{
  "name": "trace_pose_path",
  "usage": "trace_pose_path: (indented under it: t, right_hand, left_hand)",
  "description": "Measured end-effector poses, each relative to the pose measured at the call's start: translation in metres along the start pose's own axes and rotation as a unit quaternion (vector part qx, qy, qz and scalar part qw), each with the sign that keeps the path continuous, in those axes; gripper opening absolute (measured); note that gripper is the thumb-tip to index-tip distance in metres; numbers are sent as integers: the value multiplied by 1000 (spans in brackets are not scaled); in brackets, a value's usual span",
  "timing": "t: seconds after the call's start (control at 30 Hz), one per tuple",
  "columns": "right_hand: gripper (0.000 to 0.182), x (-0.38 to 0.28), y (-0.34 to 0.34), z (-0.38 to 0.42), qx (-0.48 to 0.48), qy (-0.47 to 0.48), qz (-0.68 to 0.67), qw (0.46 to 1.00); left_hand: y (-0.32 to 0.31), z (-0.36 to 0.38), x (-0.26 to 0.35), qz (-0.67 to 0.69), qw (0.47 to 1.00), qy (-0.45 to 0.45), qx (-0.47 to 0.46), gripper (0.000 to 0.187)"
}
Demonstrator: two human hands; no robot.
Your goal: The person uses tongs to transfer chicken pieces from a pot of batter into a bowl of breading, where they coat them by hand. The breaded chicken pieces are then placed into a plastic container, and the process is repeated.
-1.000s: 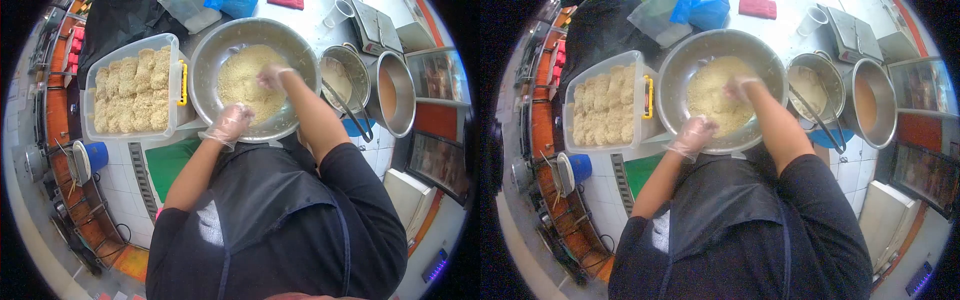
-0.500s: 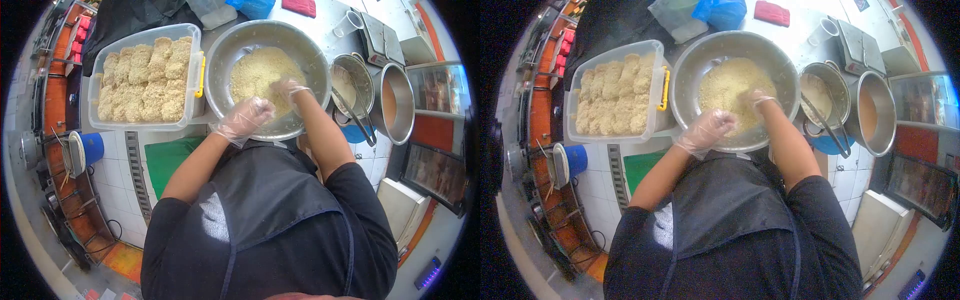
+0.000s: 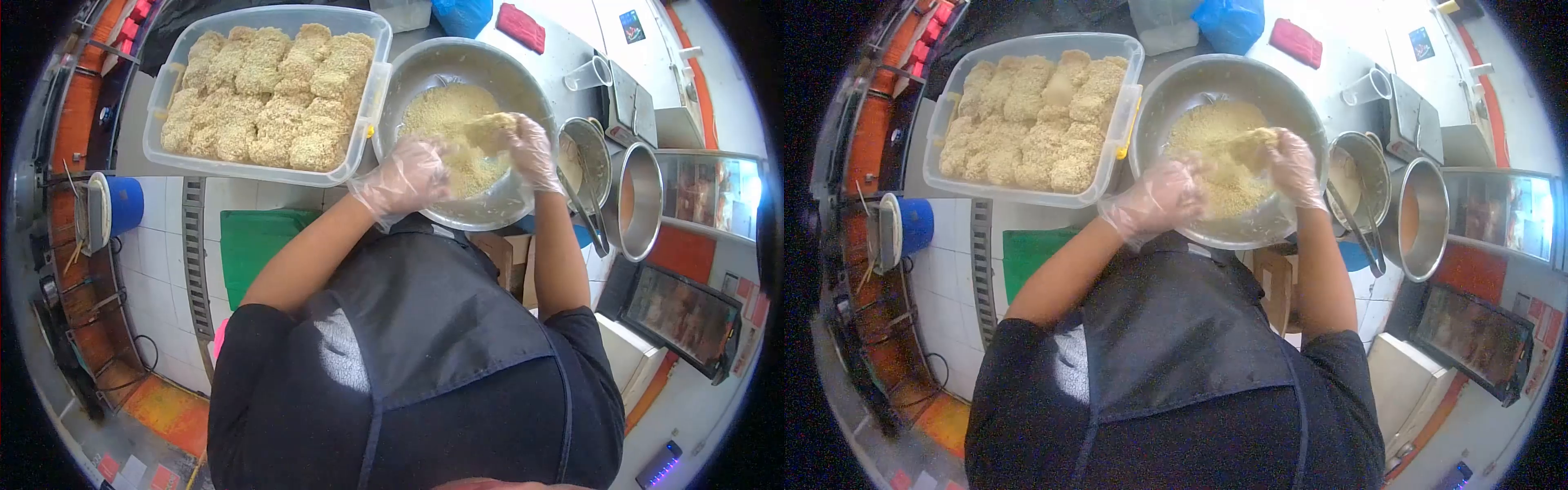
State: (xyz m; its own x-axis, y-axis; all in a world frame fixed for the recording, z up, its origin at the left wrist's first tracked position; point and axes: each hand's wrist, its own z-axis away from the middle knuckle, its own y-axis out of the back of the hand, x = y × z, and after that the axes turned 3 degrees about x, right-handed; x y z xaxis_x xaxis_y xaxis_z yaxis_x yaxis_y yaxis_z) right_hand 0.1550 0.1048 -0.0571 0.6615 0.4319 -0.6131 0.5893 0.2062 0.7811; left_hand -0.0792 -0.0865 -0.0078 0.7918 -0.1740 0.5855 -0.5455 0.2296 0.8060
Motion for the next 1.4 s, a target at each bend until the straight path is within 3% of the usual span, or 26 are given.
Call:
trace_pose_path:
  t: [0.07, 0.2, 0.3, 0.37, 0.43, 0.5, 0.57, 0.63, 0.67, 0.73, 0.87, 0.93, 1.03, 1.1, 1.13, 1.2, 1.23, 1.27, 1.3, 1.33, 1.4]
  right_hand:
    - [32, -4, 26, -5, 14, -33, 73, 997]
    - [29, 27, 44, -16, 53, -109, 210, 970]
    - [28, 32, 49, -19, 76, -89, 198, 973]
    - [30, -8, 56, -13, 92, -82, 132, 984]
    - [30, 9, 55, -25, 103, -27, 126, 986]
    - [24, -66, 62, -24, 60, -55, -84, 993]
    - [24, -83, 59, -43, 41, -68, -214, 973]
    - [25, -110, 54, -60, 24, -45, -274, 960]
    - [27, -139, 50, -67, 4, -19, -296, 955]
    - [30, -212, 39, -71, -40, -12, -354, 934]
    - [35, -314, -19, -73, -159, 3, -454, 877]
    - [35, -352, -58, -74, -227, 16, -449, 864]
    - [33, -397, -116, -66, -341, 6, -456, 822]
    - [27, -398, -177, -89, -338, 210, -152, 905]
    - [27, -402, -206, -97, -341, 210, -152, 904]
    - [24, -412, -241, -101, -363, 71, -137, 919]
    - [24, -406, -240, -103, -363, 69, -137, 919]
    - [27, -402, -230, -103, -246, 224, -90, 939]
    - [30, -404, -218, -100, -120, 371, -38, 920]
    - [30, -409, -210, -97, -120, 372, -36, 920]
    - [36, -425, -194, -81, -259, 267, -21, 928]
  left_hand:
    - [-14, 8, -12, 0, 962, -148, 230, 29]
    - [0, 30, -9, 134, 970, -92, 181, 31]
    - [40, 64, 4, 158, 951, -136, 228, 33]
    - [65, 92, 8, 119, 915, -202, 328, 33]
    - [96, 124, -4, 105, 899, -184, 384, 31]
    - [109, 162, -33, 64, 863, -130, 484, 29]
    - [113, 200, -68, -12, 807, 46, 589, 38]
    - [129, 226, -108, 34, 743, 133, 655, 50]
    - [134, 231, -125, 30, 739, 135, 659, 50]
    - [143, 237, -161, 60, 671, 149, 724, 70]
    - [141, 235, -233, 81, 701, 71, 705, 85]
    - [139, 221, -231, 185, 638, 124, 737, 95]
    - [142, 219, -228, 152, 632, 141, 746, 97]
    - [141, 219, -233, 138, 631, 137, 751, 96]
    - [141, 220, -234, 129, 630, 132, 754, 95]
    - [140, 219, -236, 111, 626, 133, 760, 90]
    - [140, 218, -236, 93, 623, 130, 766, 86]
    - [142, 218, -230, 95, 624, 129, 765, 86]
    - [143, 220, -221, 110, 636, 144, 750, 87]
    - [144, 221, -213, 124, 647, 158, 736, 88]
    - [143, 222, -210, 123, 653, 183, 725, 89]
